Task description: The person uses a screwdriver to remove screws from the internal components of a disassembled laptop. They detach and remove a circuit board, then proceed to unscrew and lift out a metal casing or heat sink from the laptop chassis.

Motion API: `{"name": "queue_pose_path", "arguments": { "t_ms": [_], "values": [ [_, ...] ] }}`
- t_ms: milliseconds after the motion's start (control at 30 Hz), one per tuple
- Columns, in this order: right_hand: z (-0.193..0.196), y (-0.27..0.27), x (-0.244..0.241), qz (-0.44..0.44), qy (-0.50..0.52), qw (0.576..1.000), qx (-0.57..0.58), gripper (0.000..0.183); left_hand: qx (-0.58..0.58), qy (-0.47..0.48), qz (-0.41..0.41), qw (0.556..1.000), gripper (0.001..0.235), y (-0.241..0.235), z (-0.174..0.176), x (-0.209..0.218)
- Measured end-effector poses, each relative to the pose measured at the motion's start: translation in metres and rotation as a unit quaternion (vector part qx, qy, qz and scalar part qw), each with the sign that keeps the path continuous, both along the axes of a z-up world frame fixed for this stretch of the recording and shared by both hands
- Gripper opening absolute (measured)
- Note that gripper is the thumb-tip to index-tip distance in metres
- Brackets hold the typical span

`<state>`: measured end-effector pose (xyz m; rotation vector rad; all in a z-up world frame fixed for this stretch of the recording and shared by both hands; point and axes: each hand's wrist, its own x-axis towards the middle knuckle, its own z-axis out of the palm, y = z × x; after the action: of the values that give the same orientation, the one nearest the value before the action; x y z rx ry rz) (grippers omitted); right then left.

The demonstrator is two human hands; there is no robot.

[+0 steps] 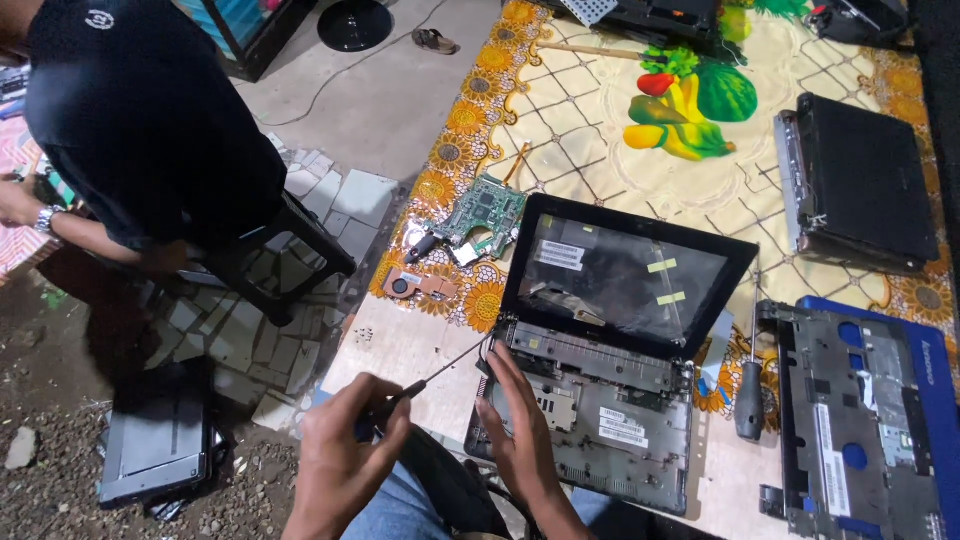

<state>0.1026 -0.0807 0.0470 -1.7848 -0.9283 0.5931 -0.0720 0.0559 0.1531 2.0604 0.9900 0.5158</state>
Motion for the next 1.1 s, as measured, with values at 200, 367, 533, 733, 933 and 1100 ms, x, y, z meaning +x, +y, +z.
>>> {"name": "queue_pose_path", "arguments": {
  "t_ms": [200, 367, 533, 733, 933, 1100],
  "values": [
    [-0.003, 0.005, -0.002, 0.017, -0.024, 0.999, 0.033, 0.063, 0.032, -0.017, -0.025, 0.999, 0.018, -0.017, -0.045, -0.043],
    [-0.015, 0.005, -0.008, 0.031, -0.095, 0.995, -0.022, 0.063, 0.029, -0.002, 0.040, 0.999, 0.011, -0.022, -0.031, -0.083],
    [-0.021, 0.003, -0.010, 0.047, -0.134, 0.989, -0.053, 0.065, 0.043, 0.001, 0.094, 0.995, 0.024, -0.016, 0.038, -0.061],
    [-0.026, 0.004, -0.009, 0.040, -0.195, 0.977, -0.081, 0.070, 0.067, -0.267, 0.030, 0.961, 0.020, -0.006, 0.069, 0.009],
    [-0.022, 0.003, -0.009, 0.037, -0.194, 0.978, -0.069, 0.068, 0.201, -0.186, -0.001, 0.962, 0.015, 0.005, 0.030, 0.076],
    [-0.016, 0.003, -0.010, 0.046, -0.160, 0.984, -0.069, 0.071, 0.250, -0.188, -0.114, 0.943, 0.019, 0.015, 0.020, 0.104]
  ]
}}
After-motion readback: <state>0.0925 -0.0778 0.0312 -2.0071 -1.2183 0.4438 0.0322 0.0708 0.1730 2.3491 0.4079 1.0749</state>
